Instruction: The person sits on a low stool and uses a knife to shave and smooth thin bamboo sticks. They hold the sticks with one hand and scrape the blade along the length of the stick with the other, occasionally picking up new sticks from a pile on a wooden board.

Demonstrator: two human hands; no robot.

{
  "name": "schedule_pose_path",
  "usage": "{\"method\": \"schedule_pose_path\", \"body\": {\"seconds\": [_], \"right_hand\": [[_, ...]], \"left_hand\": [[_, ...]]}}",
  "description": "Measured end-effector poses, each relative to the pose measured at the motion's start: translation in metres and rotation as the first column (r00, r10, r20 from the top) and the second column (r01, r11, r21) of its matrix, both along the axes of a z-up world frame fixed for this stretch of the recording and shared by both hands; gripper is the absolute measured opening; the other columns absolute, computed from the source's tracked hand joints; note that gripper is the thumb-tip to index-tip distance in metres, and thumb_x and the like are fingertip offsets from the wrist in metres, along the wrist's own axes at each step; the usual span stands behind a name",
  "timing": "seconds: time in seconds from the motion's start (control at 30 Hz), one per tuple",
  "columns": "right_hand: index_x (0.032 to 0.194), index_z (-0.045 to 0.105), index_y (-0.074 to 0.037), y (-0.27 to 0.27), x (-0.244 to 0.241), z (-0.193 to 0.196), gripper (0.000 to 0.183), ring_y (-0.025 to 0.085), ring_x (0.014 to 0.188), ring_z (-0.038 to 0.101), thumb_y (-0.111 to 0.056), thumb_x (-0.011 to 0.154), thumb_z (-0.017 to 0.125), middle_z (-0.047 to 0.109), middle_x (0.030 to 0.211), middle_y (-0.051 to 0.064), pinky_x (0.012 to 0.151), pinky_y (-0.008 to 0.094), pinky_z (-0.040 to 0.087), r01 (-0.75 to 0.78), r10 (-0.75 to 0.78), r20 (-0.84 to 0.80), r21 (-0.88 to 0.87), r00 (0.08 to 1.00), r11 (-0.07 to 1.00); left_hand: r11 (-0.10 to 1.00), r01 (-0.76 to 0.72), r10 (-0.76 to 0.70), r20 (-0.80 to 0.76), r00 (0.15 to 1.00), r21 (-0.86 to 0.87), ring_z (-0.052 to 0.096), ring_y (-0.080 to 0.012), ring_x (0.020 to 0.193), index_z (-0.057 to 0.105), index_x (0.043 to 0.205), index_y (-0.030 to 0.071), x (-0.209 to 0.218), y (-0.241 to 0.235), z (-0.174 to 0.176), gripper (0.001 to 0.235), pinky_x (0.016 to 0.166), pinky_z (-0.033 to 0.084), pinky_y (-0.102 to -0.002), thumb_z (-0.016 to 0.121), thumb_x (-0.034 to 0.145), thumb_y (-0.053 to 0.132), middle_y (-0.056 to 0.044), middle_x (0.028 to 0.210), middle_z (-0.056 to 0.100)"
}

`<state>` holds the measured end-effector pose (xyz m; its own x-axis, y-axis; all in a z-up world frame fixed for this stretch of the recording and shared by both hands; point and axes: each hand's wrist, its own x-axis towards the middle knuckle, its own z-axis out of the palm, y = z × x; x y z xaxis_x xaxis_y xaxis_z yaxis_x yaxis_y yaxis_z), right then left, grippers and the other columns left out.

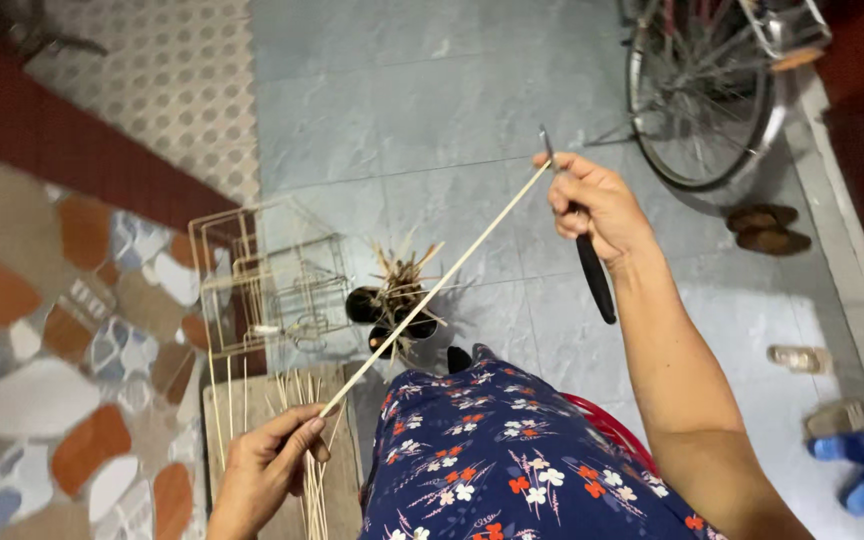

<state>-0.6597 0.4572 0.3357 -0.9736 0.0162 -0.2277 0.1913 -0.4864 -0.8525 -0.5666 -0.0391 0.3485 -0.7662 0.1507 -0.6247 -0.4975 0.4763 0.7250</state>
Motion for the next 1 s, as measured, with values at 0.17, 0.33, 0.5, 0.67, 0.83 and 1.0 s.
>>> {"method": "schedule_pose_path", "body": {"seconds": [0.17,0.33,0.5,0.67,0.83,1.0], "right_hand": [[0.149,0.048,-0.004,0.016,0.047,0.007,0.053,0.004,0.046,0.038,-0.01,0.098,0.058,0.055,0.072,0.001,0.044,0.021,0.033,0.144,-0.145,-0.047,-0.029,0.988,0.989],[0.157,0.039,-0.01,-0.044,0.107,0.003,0.07,0.005,0.044,0.045,-0.01,0.091,0.062,0.061,0.065,0.004,0.037,0.019,0.033,-0.104,0.102,0.095,0.016,0.99,0.994],[0.148,0.048,-0.003,-0.045,0.139,-0.012,0.052,0.006,0.049,0.049,-0.012,0.098,0.061,0.063,0.07,0.006,0.041,0.019,0.035,-0.05,0.058,0.191,-0.043,0.98,0.998],[0.14,0.055,-0.003,0.034,0.183,-0.024,0.042,0.004,0.047,0.041,-0.011,0.1,0.058,0.054,0.068,0.002,0.04,0.017,0.03,0.151,-0.134,0.215,-0.064,0.967,0.986],[0.138,0.058,-0.006,0.133,0.221,-0.041,0.041,0.005,0.049,0.039,-0.007,0.097,0.058,0.052,0.069,0.003,0.041,0.019,0.029,0.339,-0.336,0.234,0.031,0.912,0.94],[0.137,0.059,-0.006,0.243,0.272,-0.048,0.038,0.006,0.046,0.035,-0.012,0.1,0.057,0.049,0.07,0.001,0.042,0.022,0.03,0.504,-0.5,0.106,-0.017,0.86,0.863]], "left_hand": [[0.972,0.107,-0.11,0.001,0.994,0.208,0.051,-0.0074,0.041,0.071,0.121,0.006,-0.038,0.05,0.001,0.028,0.036,0.037,-0.024,0.058,0.098,0.017,-0.007,0.063,0.071],[0.943,0.225,-0.255,0.101,0.962,0.246,0.056,-0.01,0.038,0.066,0.116,0.009,-0.049,0.144,0.005,0.02,0.035,0.041,-0.025,0.054,0.101,0.016,-0.007,0.067,0.07],[0.794,0.521,-0.548,-0.002,0.836,0.314,0.055,-0.0093,0.038,0.061,0.119,0.009,-0.05,0.222,0.001,0.02,0.035,0.042,-0.025,0.053,0.103,0.017,-0.005,0.066,0.069],[0.663,0.706,-0.717,-0.06,0.695,0.248,0.057,-0.0086,0.039,0.065,0.122,0.009,-0.056,0.269,-0.013,0.024,0.037,0.045,-0.025,0.054,0.102,0.017,-0.004,0.065,0.07],[0.557,0.819,-0.807,-0.141,0.573,0.14,0.058,-0.0064,0.041,0.068,0.123,0.012,-0.07,0.33,-0.02,0.027,0.04,0.047,-0.025,0.057,0.099,0.015,-0.003,0.065,0.072],[0.479,0.878,-0.874,-0.097,0.475,-0.01,0.057,-0.0075,0.039,0.074,0.119,0.016,-0.091,0.402,0.003,0.025,0.04,0.047,-0.025,0.061,0.097,0.017,-0.002,0.062,0.073]]}}
